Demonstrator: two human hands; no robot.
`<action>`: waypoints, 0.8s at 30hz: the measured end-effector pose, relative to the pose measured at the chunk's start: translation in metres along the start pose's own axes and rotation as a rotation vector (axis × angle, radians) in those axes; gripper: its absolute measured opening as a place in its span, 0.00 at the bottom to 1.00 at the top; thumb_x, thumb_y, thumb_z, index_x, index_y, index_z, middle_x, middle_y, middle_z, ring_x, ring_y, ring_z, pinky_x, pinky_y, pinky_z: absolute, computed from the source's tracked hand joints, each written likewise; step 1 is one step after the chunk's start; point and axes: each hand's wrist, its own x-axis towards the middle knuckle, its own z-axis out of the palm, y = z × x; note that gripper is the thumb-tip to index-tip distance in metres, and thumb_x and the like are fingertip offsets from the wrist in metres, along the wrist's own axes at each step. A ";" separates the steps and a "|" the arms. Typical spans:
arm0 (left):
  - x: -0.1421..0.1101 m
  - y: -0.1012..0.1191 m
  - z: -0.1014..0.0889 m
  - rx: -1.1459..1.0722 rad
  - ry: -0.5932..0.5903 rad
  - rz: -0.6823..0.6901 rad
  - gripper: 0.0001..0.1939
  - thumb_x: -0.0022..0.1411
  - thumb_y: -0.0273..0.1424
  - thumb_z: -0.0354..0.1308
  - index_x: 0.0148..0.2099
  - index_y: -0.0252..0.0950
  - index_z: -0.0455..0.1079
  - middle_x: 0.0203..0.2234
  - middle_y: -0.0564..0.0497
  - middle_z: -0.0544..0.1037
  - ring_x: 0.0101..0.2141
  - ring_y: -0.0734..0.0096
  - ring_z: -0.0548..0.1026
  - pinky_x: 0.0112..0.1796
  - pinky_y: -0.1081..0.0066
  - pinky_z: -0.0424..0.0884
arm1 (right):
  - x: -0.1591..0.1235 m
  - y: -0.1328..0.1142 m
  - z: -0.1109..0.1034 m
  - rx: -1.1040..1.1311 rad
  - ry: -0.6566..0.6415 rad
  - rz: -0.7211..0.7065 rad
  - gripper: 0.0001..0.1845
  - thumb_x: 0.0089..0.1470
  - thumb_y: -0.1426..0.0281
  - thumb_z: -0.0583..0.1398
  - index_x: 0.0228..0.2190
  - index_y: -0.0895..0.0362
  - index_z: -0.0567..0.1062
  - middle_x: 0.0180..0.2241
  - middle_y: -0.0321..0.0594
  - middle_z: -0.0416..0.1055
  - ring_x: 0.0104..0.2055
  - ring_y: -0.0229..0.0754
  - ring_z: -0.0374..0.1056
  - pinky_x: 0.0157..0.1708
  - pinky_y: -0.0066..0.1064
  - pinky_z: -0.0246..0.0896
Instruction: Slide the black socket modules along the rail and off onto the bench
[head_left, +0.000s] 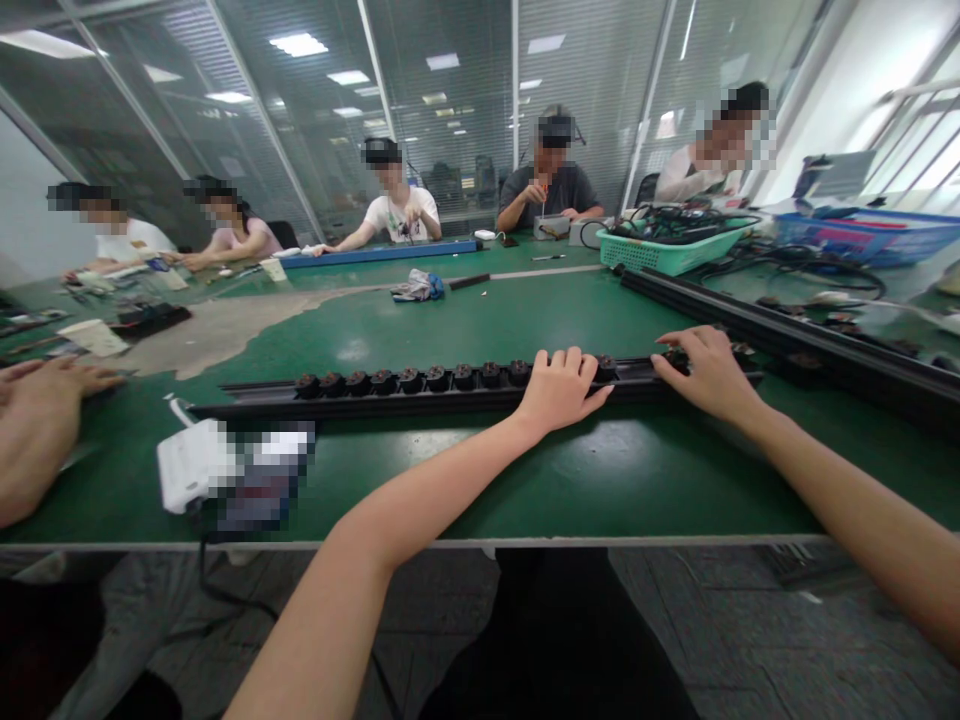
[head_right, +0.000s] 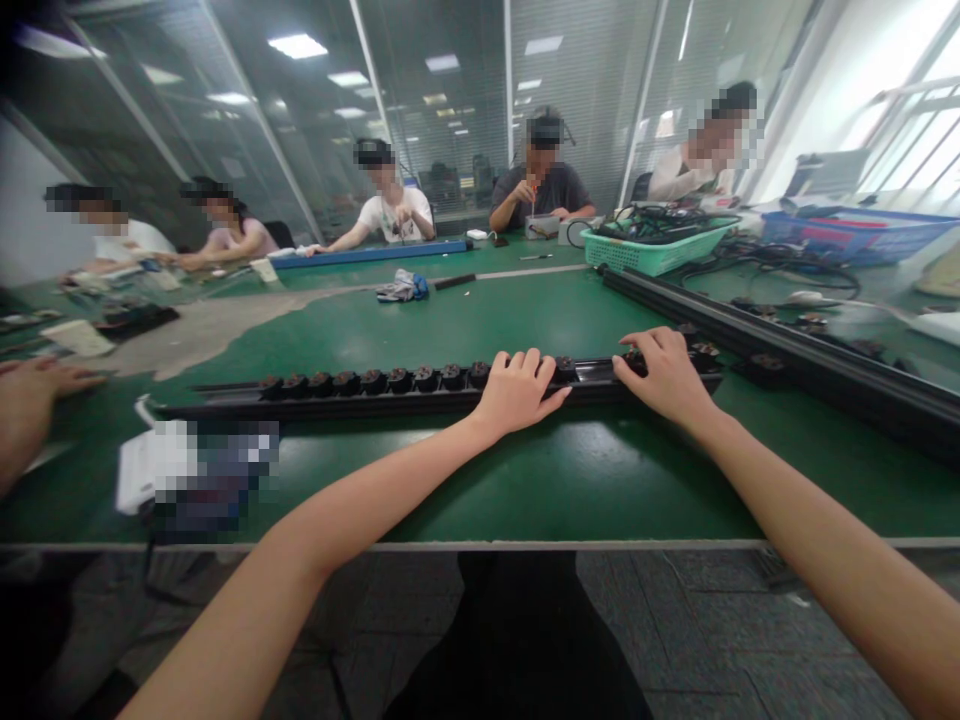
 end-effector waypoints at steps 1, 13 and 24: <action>0.000 0.000 0.000 0.001 -0.002 0.002 0.31 0.73 0.49 0.36 0.54 0.31 0.69 0.45 0.36 0.74 0.42 0.53 0.72 0.42 0.58 0.59 | -0.001 0.001 -0.001 -0.031 0.021 0.018 0.25 0.58 0.52 0.54 0.46 0.57 0.76 0.44 0.54 0.71 0.52 0.59 0.65 0.53 0.52 0.58; 0.001 0.002 -0.002 -0.013 -0.020 -0.005 0.31 0.73 0.48 0.36 0.54 0.30 0.69 0.46 0.36 0.74 0.42 0.52 0.72 0.43 0.57 0.60 | 0.000 -0.006 -0.010 -0.082 -0.100 0.106 0.24 0.60 0.49 0.51 0.36 0.53 0.76 0.34 0.47 0.77 0.41 0.57 0.71 0.46 0.52 0.55; 0.001 0.001 0.001 0.003 0.006 0.007 0.31 0.73 0.49 0.36 0.53 0.30 0.69 0.45 0.37 0.74 0.42 0.52 0.72 0.42 0.57 0.59 | 0.002 -0.001 -0.012 -0.017 -0.098 0.148 0.21 0.56 0.51 0.56 0.35 0.53 0.79 0.30 0.44 0.76 0.34 0.51 0.70 0.38 0.42 0.57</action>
